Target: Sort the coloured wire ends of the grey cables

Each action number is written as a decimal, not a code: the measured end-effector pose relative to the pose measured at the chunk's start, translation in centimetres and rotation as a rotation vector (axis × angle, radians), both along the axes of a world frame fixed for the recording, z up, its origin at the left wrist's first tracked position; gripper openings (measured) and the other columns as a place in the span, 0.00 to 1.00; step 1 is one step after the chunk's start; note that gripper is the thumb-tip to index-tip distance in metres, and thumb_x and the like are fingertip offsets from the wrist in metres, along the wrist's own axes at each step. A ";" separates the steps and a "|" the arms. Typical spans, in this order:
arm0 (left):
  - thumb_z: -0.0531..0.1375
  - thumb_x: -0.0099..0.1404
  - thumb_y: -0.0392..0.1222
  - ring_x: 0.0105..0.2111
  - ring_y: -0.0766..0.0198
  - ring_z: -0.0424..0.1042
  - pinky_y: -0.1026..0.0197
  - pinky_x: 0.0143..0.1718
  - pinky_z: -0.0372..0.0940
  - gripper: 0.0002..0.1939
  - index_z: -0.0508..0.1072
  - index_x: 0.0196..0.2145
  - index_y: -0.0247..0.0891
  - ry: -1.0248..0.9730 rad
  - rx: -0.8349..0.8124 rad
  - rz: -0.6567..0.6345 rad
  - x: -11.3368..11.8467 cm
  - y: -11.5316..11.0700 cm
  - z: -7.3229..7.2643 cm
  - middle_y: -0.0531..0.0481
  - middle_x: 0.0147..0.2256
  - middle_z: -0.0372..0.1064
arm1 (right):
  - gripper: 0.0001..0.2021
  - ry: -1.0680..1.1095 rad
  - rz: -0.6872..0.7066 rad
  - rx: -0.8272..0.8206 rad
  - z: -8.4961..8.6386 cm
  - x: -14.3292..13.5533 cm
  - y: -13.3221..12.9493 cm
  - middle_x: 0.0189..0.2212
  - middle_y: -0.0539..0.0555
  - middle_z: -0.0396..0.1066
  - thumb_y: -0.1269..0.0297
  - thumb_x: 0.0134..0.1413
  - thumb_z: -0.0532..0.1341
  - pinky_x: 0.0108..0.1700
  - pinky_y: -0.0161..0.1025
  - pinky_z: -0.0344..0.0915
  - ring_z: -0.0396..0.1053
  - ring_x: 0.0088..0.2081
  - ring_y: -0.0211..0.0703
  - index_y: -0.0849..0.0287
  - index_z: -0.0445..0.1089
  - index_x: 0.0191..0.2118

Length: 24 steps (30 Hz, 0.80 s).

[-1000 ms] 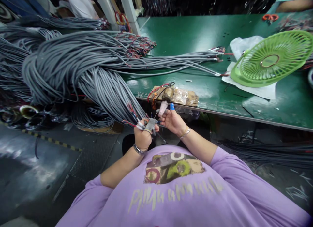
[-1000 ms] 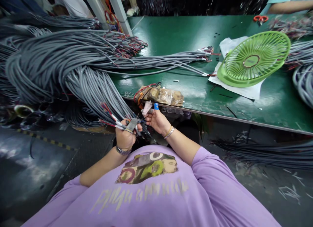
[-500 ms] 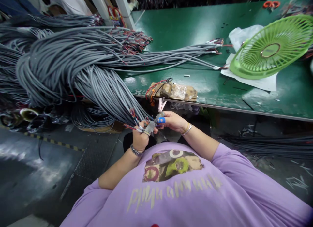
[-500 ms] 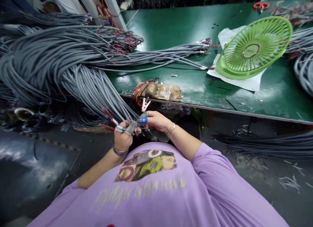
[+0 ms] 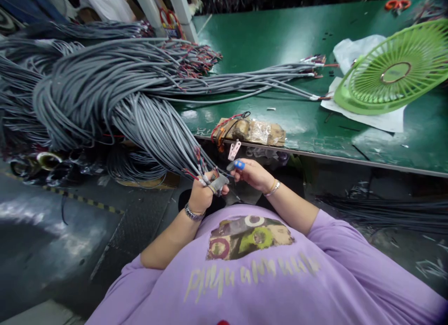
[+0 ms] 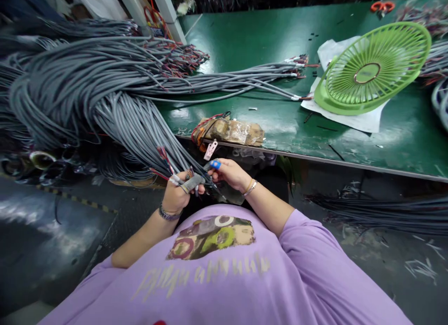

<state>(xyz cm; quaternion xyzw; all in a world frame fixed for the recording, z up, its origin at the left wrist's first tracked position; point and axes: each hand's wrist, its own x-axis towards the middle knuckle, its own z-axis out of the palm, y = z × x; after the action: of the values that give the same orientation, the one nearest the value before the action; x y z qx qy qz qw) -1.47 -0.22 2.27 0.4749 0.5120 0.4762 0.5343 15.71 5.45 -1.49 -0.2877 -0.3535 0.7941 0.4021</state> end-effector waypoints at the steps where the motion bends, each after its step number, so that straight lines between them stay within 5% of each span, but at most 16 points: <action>1: 0.68 0.53 0.48 0.16 0.66 0.70 0.67 0.17 0.64 0.12 0.76 0.23 0.35 -0.040 0.006 0.045 0.1 0.1 -0.2 0.49 0.18 0.73 | 0.22 0.015 -0.020 -0.042 -0.3 0.1 0.3 0.25 0.50 0.72 0.47 0.38 0.72 0.27 0.33 0.65 0.63 0.23 0.32 0.62 0.74 0.31; 9: 0.68 0.51 0.49 0.15 0.68 0.69 0.68 0.16 0.63 0.13 0.75 0.25 0.35 -0.167 0.024 0.283 2.3 1.0 0.4 0.52 0.17 0.72 | 0.27 -0.006 -0.096 -0.098 0.8 -1.2 2.6 0.26 0.51 0.70 0.36 0.48 0.62 0.25 0.31 0.63 0.61 0.22 0.31 0.61 0.72 0.33; 17: 0.66 0.53 0.48 0.15 0.68 0.70 0.70 0.14 0.59 0.12 0.74 0.25 0.35 -0.103 0.046 0.296 3.2 1.8 0.0 0.52 0.18 0.73 | 0.24 0.120 -0.195 -0.189 2.6 -2.2 2.4 0.21 0.46 0.63 0.42 0.45 0.67 0.24 0.30 0.57 0.55 0.22 0.29 0.62 0.71 0.29; 24: 0.67 0.53 0.47 0.15 0.68 0.70 0.69 0.15 0.60 0.12 0.74 0.25 0.35 -0.050 0.030 0.275 3.5 1.9 -0.4 0.52 0.18 0.73 | 0.21 0.160 -0.247 -0.213 2.5 -2.6 2.4 0.21 0.47 0.64 0.46 0.46 0.68 0.26 0.31 0.55 0.55 0.23 0.31 0.63 0.72 0.29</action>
<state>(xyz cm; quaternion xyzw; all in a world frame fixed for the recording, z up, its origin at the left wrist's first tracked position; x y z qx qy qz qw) 2.02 1.64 1.85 0.3962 0.5516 0.5643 0.4693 13.10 7.83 1.04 -0.3060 -0.1962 0.7919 0.4906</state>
